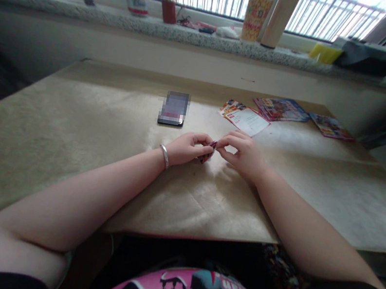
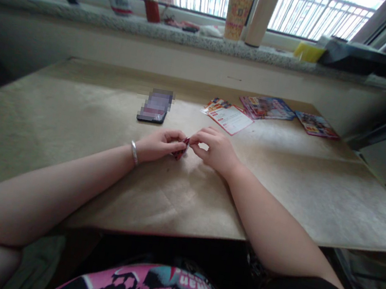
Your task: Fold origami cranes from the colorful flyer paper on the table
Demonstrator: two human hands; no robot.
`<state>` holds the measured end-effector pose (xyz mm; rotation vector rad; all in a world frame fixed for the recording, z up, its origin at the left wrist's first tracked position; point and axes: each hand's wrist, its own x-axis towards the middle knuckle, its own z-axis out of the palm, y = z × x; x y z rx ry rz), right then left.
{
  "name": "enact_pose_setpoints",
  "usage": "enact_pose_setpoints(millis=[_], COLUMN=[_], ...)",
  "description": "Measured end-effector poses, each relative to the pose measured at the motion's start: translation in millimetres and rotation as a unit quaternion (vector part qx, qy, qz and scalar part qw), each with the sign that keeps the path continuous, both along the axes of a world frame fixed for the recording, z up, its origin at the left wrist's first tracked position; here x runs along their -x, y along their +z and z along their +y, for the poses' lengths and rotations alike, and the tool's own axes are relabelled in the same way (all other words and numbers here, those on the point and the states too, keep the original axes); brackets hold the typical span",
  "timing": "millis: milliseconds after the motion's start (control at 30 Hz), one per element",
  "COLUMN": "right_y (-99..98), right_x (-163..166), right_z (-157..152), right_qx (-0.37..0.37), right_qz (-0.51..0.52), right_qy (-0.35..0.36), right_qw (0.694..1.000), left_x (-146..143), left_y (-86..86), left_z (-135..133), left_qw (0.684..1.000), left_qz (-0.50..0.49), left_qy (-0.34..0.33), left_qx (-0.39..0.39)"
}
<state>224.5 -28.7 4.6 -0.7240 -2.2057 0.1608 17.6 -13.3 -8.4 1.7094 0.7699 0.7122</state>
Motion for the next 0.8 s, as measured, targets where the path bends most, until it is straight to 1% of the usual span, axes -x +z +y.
enact_pose_setpoints(millis=[167, 267, 433, 533, 667, 800], right_y=[-1.7, -4.8, -3.1, -0.5, -0.2, -1.3], right_x=[-1.8, -1.5, -1.7, -2.7, -2.5, 1.0], right_z=[0.8, 1.0, 0.7, 0.9, 1.5, 0.2], right_qx=[0.051, 0.06, -0.014, -0.036, -0.053, -0.079], right_qz=[-0.013, -0.007, -0.042, -0.056, -0.067, -0.068], right_qy=[0.005, 0.002, -0.02, -0.021, -0.028, -0.048], right_qw=[0.999, 0.998, 0.999, 0.998, 0.996, 0.993], left_x=[1.2, 0.8, -2.2, -2.8, -3.1, -5.5], left_y=[-0.2, 1.1, -0.6, -3.1, -4.3, -1.3], left_z=[2.8, 1.2, -1.1, -0.4, -0.7, -3.8], left_qw=[1.0, 0.999, 0.998, 0.998, 1.0, 0.999], left_qz=[-0.003, 0.014, 0.033, 0.027, 0.007, -0.022], left_qy=[-0.028, -0.022, 0.014, 0.024, 0.025, 0.027], left_qx=[-0.01, -0.024, -0.043, -0.043, -0.017, 0.02])
